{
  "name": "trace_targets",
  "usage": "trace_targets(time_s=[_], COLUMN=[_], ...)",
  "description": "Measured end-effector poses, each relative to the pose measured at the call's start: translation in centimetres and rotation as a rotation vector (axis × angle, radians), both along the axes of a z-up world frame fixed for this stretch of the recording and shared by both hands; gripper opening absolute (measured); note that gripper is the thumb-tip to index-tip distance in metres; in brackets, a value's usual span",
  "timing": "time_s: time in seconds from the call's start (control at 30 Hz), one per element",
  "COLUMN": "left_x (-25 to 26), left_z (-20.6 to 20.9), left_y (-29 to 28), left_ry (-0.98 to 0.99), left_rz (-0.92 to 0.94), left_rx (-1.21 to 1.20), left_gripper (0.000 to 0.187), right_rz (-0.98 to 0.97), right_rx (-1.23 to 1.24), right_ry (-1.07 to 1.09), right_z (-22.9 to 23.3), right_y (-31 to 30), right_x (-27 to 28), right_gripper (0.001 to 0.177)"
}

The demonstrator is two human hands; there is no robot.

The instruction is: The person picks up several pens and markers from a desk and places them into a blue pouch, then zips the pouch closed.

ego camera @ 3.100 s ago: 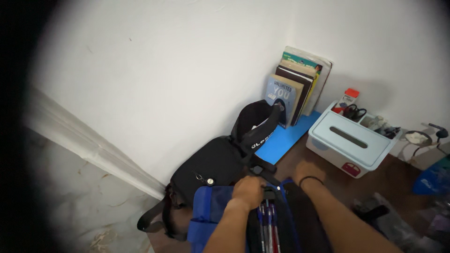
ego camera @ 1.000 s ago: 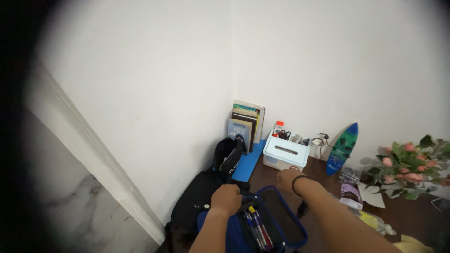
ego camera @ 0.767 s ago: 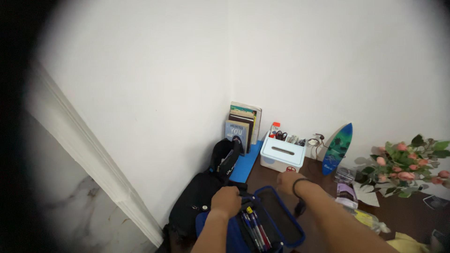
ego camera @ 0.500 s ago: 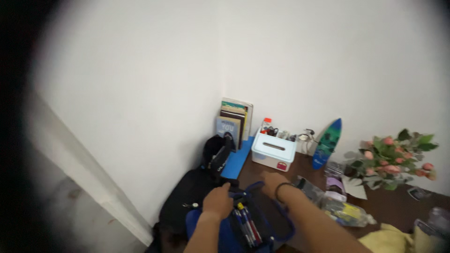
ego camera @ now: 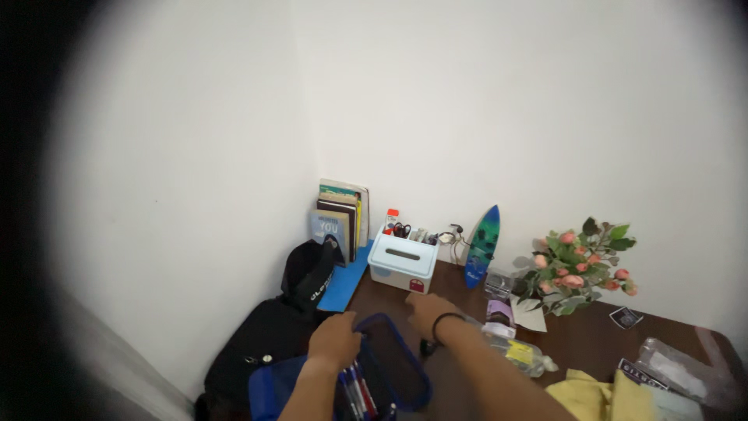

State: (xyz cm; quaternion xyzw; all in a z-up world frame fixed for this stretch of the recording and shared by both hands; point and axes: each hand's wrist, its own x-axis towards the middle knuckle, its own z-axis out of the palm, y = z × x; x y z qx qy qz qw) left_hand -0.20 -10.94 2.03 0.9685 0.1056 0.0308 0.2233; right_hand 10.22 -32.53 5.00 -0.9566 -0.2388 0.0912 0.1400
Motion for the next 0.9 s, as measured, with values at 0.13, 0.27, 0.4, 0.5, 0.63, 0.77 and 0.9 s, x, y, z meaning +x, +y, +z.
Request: trace_targets(time_s=[0.13, 0.27, 0.4, 0.5, 0.63, 0.77, 0.9], left_x=[1.6, 2.9, 4.0, 4.6, 5.2, 5.4, 4.9], left_z=[0.8, 2.1, 3.3, 3.6, 3.6, 4.6, 6.1], left_y=[-4.9, -10.0, -14.4, -17.1, -19.2, -19.9, -20.2], left_ry=[-0.005, -0.071, -0.052, -0.039, -0.047, -0.056, 0.043], left_rz=[-0.035, -0.048, -0.055, -0.039, -0.021, -0.013, 0.023], left_rx=[0.024, 0.053, 0.038, 0.032, 0.042, 0.069, 0.163], left_gripper=[0.047, 0.044, 0.044, 0.043, 0.031, 0.030, 0.023], right_rz=[-0.048, -0.066, -0.086, -0.135, -0.117, -0.101, -0.150], right_rx=[-0.019, -0.050, -0.102, -0.148, -0.111, -0.140, -0.149], right_ry=[0.043, 0.006, 0.009, 0.036, 0.015, 0.008, 0.070], right_z=[1.0, 1.3, 2.4, 2.3, 1.3, 1.2, 0.6], right_y=[-6.2, -13.6, -19.5, -22.5, -25.1, -25.6, -25.5], right_x=[3.0, 6.5, 8.5, 9.4, 10.5, 10.9, 11.8], right_gripper=[0.042, 0.045, 0.038, 0.037, 0.036, 0.037, 0.026])
